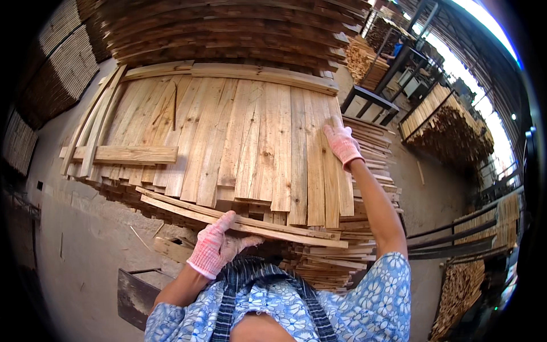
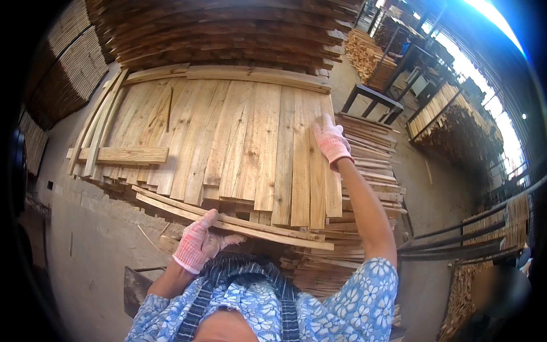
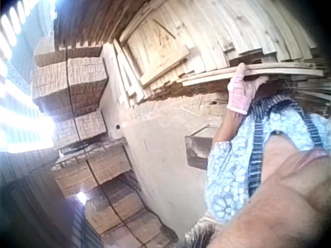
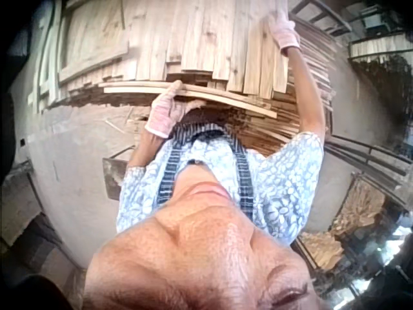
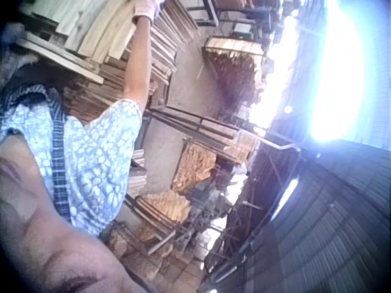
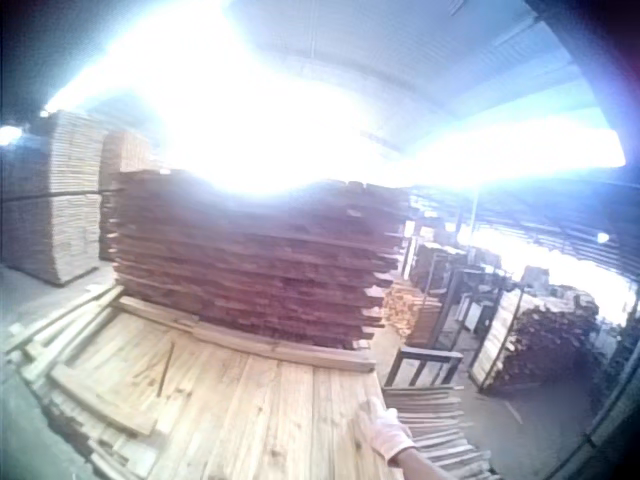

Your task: The person picks up wooden planks from a large pile and stacks them onto a metal rack. They repeatedly lift bundles of planks, align them, and place them onto the rack, occasionally adjusting the stack.

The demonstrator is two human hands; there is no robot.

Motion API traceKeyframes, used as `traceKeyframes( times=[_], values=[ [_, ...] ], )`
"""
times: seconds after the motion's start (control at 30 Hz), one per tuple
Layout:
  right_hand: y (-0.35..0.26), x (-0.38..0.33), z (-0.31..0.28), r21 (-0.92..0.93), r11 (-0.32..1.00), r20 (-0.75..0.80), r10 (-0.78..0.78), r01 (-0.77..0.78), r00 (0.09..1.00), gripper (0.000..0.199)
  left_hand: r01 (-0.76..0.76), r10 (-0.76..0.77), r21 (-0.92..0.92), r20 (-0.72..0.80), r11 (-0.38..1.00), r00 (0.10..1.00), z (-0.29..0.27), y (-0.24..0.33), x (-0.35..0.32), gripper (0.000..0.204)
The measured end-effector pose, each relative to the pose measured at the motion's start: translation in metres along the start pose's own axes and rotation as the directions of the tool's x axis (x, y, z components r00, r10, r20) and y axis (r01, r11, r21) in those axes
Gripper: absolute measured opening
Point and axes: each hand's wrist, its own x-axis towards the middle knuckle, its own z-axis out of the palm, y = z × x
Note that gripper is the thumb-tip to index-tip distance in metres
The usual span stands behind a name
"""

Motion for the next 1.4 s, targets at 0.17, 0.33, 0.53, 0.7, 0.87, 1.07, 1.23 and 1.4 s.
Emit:
traceKeyframes(
  times=[0.17, 0.33, 0.53, 0.7, 0.87, 1.07, 1.23, 1.4],
  values=[
    [0.063, 0.038, 0.043, -0.504, 0.716, -0.058, -0.586, 0.483, 0.808, 0.046, -0.114, 0.110, 0.048, 0.088, 0.992, 0.990, -0.048, -0.020, 0.016, 0.030],
    [0.084, 0.050, 0.041, -0.625, 0.664, -0.036, -0.549, 0.410, 0.835, 0.050, -0.225, 0.130, 0.506, 0.218, 0.833, 0.967, -0.029, -0.022, -0.013, 0.030],
    [0.045, 0.023, -0.001, -0.401, 0.849, -0.062, -0.400, 0.344, 0.915, 0.047, 0.022, -0.015, -0.191, 0.040, 0.981, 0.999, -0.012, -0.027, 0.022, 0.027],
    [-0.067, -0.153, -0.070, 0.255, 0.686, 0.257, -0.727, 0.681, 0.637, 0.057, -0.083, 0.105, -0.111, 0.204, 0.990, 0.973, -0.018, -0.025, -0.005, 0.037],
    [-0.104, -0.258, -0.097, 0.131, 0.452, 0.356, -0.852, 0.882, 0.384, 0.068, -0.180, 0.151, 0.005, 0.520, 0.984, 0.841, 0.005, -0.020, 0.001, 0.041],
    [-0.042, -0.180, -0.028, -0.310, 0.364, 0.090, -0.909, 0.878, 0.408, 0.063, -0.349, 0.137, 0.835, 0.322, 0.424, 0.937, 0.046, -0.017, -0.034, 0.075],
    [-0.022, -0.171, -0.016, -0.317, 0.460, 0.097, -0.854, 0.829, 0.511, 0.057, -0.584, 0.028, 0.145, 0.978, -0.798, 0.205, 0.070, 0.036, 0.020, 0.055],
    [-0.065, -0.179, -0.024, -0.252, 0.556, 0.077, -0.805, 0.792, 0.589, 0.054, -0.414, -0.062, 0.359, 0.690, -0.836, 0.722, 0.059, 0.114, 0.054, 0.062]
  ],
)
